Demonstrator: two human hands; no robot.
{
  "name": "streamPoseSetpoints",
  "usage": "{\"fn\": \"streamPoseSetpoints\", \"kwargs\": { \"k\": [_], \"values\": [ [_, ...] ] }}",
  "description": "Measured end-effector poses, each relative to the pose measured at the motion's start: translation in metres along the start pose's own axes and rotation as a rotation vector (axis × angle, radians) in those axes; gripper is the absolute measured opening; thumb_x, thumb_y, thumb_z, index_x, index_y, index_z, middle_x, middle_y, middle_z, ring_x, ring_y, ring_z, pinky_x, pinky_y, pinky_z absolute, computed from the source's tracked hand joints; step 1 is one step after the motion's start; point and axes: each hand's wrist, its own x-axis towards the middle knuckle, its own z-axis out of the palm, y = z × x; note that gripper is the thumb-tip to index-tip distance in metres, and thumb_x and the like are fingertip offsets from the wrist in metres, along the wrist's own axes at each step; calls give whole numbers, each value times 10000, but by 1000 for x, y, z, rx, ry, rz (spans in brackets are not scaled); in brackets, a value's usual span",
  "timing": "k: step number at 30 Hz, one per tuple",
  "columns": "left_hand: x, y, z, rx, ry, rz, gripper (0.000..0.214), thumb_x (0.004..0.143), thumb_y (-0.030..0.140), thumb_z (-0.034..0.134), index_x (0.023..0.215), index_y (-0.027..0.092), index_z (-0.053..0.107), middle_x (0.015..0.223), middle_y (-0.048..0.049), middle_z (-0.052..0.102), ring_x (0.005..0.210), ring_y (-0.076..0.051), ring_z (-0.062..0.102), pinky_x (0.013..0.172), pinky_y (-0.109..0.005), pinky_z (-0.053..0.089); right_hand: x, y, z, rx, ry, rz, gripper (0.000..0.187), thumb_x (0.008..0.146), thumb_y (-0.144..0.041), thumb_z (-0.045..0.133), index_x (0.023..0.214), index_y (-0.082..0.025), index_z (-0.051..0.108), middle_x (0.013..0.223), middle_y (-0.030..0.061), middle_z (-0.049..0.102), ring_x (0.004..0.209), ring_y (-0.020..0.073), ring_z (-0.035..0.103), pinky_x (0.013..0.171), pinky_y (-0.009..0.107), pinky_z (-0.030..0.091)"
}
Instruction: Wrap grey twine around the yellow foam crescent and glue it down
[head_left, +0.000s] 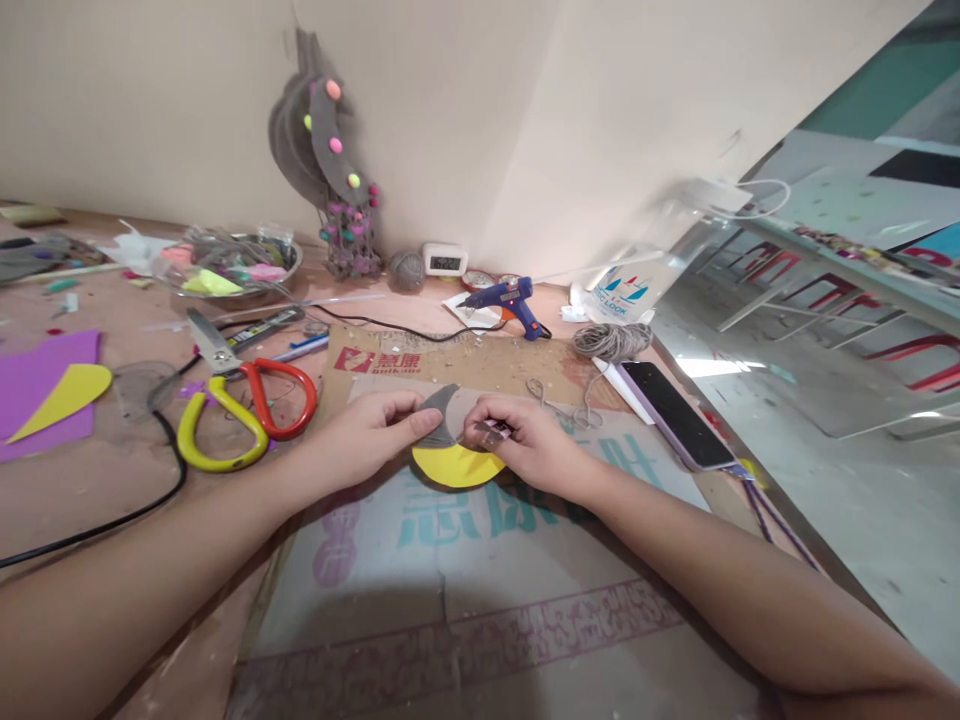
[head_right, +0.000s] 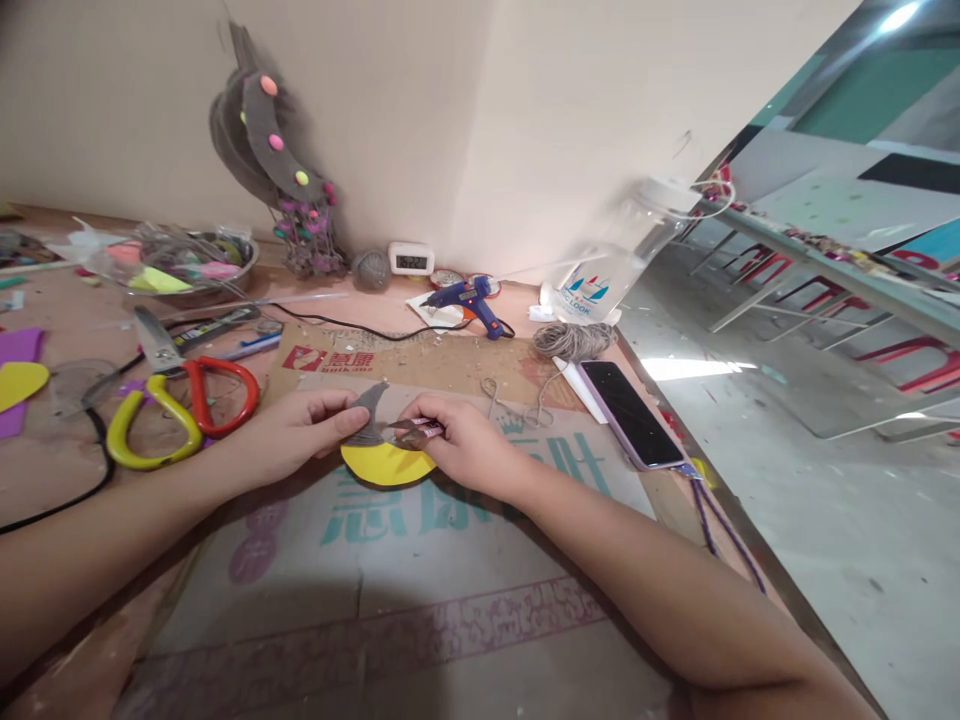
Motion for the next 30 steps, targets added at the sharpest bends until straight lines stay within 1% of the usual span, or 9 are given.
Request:
{"fn": "streamPoseSetpoints", "kwargs": {
  "k": [2, 4, 6, 9, 12, 15, 20, 27, 30],
  "values": [
    [0, 0, 0, -3, 10, -1, 329, 821, 461, 477, 723, 157, 556, 509, 77, 374, 445, -67, 297, 421, -187, 210, 0, 0, -2, 6, 15, 5, 103, 823, -227, 504, 834, -153, 576, 760, 9, 576, 681, 107, 515, 634, 221, 408],
    [0, -1, 0, 8, 28, 1, 332, 816, 461, 484, 715, 154, 560, 530, 67, 403, 462, -71, 315, 424, -185, 218, -1, -1, -8, -28, 66, -42, 204, 828, -316, 518, 938, -151, 568, 838, 32, 571, 737, 126, 523, 656, 241, 417],
    [0, 0, 0, 19, 42, -1, 332, 816, 461, 485, 720, 153, 566, 545, 60, 425, 470, -72, 326, 422, -182, 222, -3, -1, -14, -115, 146, -125, 300, 849, -384, 490, 1027, -153, 557, 881, 51, 555, 789, 147, 519, 690, 269, 415],
    [-1, 1, 0, 34, 76, -12, 328, 820, 458, 482, 746, 153, 576, 562, 58, 453, 471, -70, 338, 422, -178, 236, -5, 1, -20, -290, 213, -229, 296, 888, -365, 440, 1067, -173, 575, 825, 48, 553, 782, 160, 506, 704, 294, 395],
    [-1, 1, -1, 43, 112, -1, 314, 821, 441, 489, 745, 152, 585, 608, 50, 497, 520, -76, 396, 458, -173, 285, -7, 3, -20, -424, 200, -307, 261, 888, -317, 458, 1069, -191, 597, 773, 40, 560, 724, 156, 490, 666, 291, 374],
    [0, -1, -1, 38, 118, 10, 304, 822, 432, 490, 753, 155, 595, 649, 43, 533, 577, -89, 447, 504, -175, 328, -7, 4, -17, -502, 194, -352, 235, 881, -296, 476, 1028, -186, 624, 733, 36, 555, 682, 151, 476, 636, 288, 358],
    [1, -5, -1, 51, 114, -3, 331, 816, 469, 488, 802, 160, 604, 697, 35, 556, 634, -99, 480, 557, -183, 366, -7, 5, -15, -562, 151, -371, 245, 864, -303, 511, 1031, -172, 633, 753, 46, 562, 689, 152, 468, 635, 287, 356],
    [1, -5, -1, 57, 91, -1, 346, 823, 472, 473, 871, 162, 617, 747, 13, 584, 675, -121, 499, 589, -211, 388, -6, 3, -15, -598, 123, -349, 251, 877, -292, 485, 1021, -158, 642, 755, 46, 562, 678, 145, 459, 632, 286, 350],
    [1, -4, -1, 76, 99, -16, 358, 817, 484, 473, 831, 155, 614, 719, 16, 576, 657, -120, 491, 571, -209, 377, -5, 3, -14, -601, 125, -355, 251, 882, -295, 476, 1005, -159, 646, 745, 42, 562, 664, 140, 455, 619, 281, 344]
  ]
}}
